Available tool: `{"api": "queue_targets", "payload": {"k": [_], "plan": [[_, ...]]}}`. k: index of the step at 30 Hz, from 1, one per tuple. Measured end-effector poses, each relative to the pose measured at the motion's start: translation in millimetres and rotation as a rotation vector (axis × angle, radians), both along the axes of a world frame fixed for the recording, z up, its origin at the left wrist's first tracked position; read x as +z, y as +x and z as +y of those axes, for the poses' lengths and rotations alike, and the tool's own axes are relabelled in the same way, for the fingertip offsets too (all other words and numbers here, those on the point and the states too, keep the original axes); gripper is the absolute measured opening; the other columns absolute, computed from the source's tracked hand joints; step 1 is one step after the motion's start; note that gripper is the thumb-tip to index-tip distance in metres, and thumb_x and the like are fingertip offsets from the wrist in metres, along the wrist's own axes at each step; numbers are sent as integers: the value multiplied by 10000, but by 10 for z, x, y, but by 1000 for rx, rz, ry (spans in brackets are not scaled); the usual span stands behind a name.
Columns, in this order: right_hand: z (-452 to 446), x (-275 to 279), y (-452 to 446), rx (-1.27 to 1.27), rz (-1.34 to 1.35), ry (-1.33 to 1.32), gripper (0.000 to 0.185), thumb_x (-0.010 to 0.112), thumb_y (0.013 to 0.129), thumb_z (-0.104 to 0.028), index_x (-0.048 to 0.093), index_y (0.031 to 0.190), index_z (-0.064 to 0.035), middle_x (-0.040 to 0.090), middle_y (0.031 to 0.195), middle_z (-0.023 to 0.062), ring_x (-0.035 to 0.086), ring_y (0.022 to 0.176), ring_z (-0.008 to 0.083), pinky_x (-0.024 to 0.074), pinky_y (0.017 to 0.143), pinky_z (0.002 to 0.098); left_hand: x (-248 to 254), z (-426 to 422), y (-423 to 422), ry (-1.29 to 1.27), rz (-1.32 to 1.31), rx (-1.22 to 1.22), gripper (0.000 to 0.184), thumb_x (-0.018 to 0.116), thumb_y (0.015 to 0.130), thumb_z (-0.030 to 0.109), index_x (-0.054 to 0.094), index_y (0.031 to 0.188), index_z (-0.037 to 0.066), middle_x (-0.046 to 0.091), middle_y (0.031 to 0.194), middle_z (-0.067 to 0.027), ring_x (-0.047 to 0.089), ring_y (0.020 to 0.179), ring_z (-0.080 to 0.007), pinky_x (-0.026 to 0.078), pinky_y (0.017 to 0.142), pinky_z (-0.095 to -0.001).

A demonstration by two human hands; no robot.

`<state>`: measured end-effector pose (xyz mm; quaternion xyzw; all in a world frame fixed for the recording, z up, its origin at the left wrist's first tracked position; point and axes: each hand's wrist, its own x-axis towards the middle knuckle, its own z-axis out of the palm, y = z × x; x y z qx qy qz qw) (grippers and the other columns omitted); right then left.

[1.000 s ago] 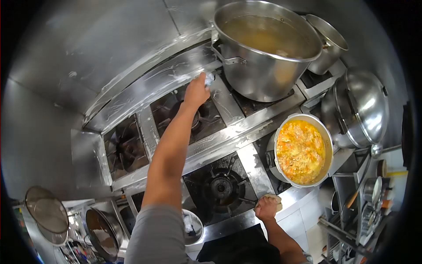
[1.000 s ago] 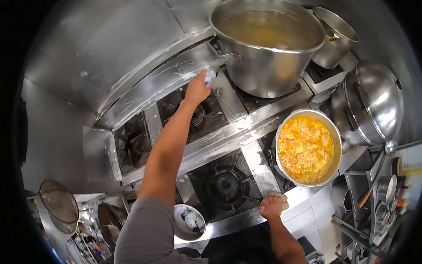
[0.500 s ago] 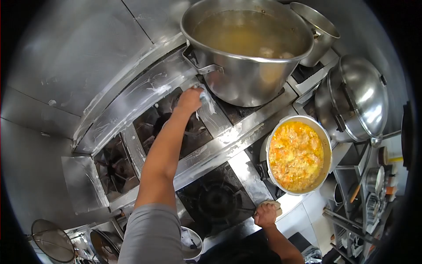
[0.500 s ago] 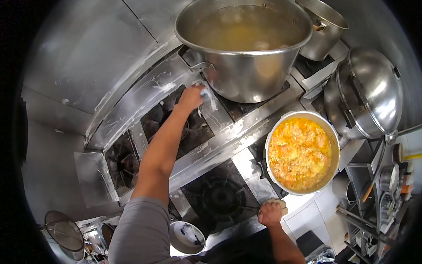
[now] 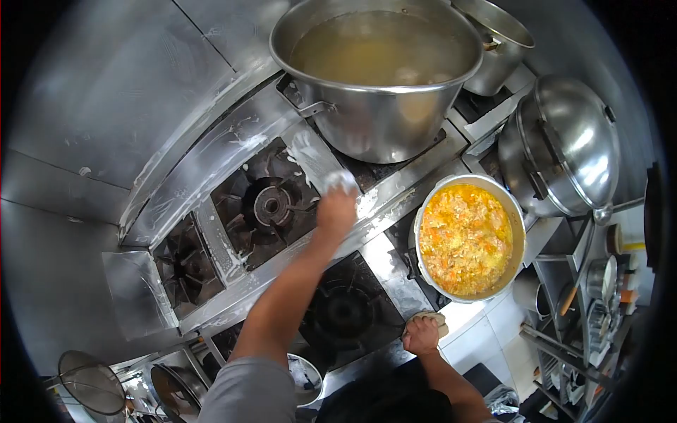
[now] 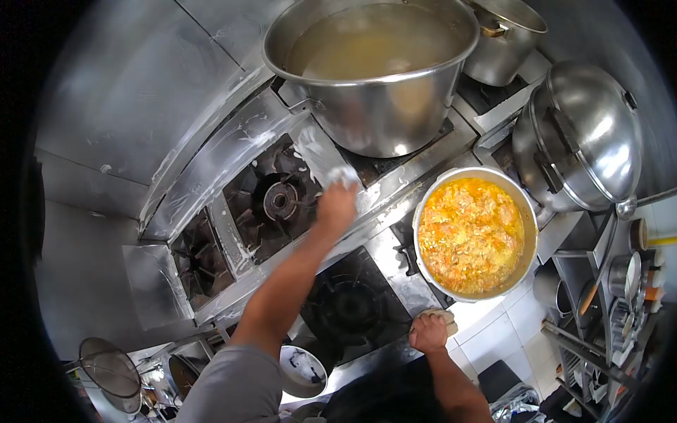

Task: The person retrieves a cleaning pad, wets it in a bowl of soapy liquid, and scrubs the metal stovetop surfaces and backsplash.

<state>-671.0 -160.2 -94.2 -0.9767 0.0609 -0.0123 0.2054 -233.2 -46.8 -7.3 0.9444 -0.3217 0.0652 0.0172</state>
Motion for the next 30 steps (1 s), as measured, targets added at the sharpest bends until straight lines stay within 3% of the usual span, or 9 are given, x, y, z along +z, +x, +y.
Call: {"api": "queue_targets", "payload": {"k": [3,5,9,11,15,17,21,28,30], "plan": [[-61,-42,30,-8,57,17,198,635,636,-287,642,762,-135,609,860,79,581,821,295,424,755,467,10,58,-32,-163,-226,-265,245,536,953,136,676,1137,56,679,1062,-255,708,914,-396,594,755,-502],[-21,-108,-42,-21,-19,3,171,648,634,-259,645,754,-137,610,852,74,583,823,298,426,749,470,187,184,447,57,182,20,259,502,996,159,673,1154,44,675,1087,-257,703,964,-391,594,773,-496],[-33,80,40,-30,-9,41,154,662,629,-235,647,750,-143,609,843,67,583,822,293,431,750,476,286,-146,119,92,266,103,285,473,1016,168,670,1181,45,659,1154,-264,683,1065,-395,587,801,-510],[-26,108,48,-46,-34,52,154,668,626,-233,648,753,-148,610,844,59,590,825,286,437,753,470,-121,-201,-415,-28,-175,-135,280,493,1000,171,674,1177,53,650,1180,-266,681,1071,-385,589,808,-501],[-41,59,-9,-23,46,6,173,680,653,-262,676,798,-168,641,887,33,604,842,264,441,761,451,153,90,279,167,81,-21,277,538,931,123,676,1160,49,699,1050,-232,714,943,-376,597,751,-504],[-47,78,15,-44,-104,40,161,682,649,-270,672,778,-172,645,885,24,606,841,257,447,761,441,235,106,555,-55,71,32,266,510,957,124,670,1153,41,707,958,-209,715,857,-380,598,720,-505],[-16,23,29,-47,-55,28,154,677,648,-271,668,767,-174,649,879,21,609,844,254,450,757,434,-59,-372,-515,28,-100,7,285,545,946,155,664,1154,1,666,1169,-251,676,1023,-424,591,813,-481],[-57,54,32,-40,-47,13,157,673,648,-273,665,768,-172,642,845,25,607,815,260,450,748,439,124,155,602,-132,94,88,326,625,819,33,672,1142,33,633,1187,-291,668,1026,-437,561,873,-525],[-41,64,6,-39,-53,-3,159,673,647,-276,664,767,-171,639,840,27,605,813,262,449,746,440,12,115,-35,-94,57,64,306,623,826,36,669,1129,28,630,1174,-302,668,1025,-436,560,867,-529]]}}
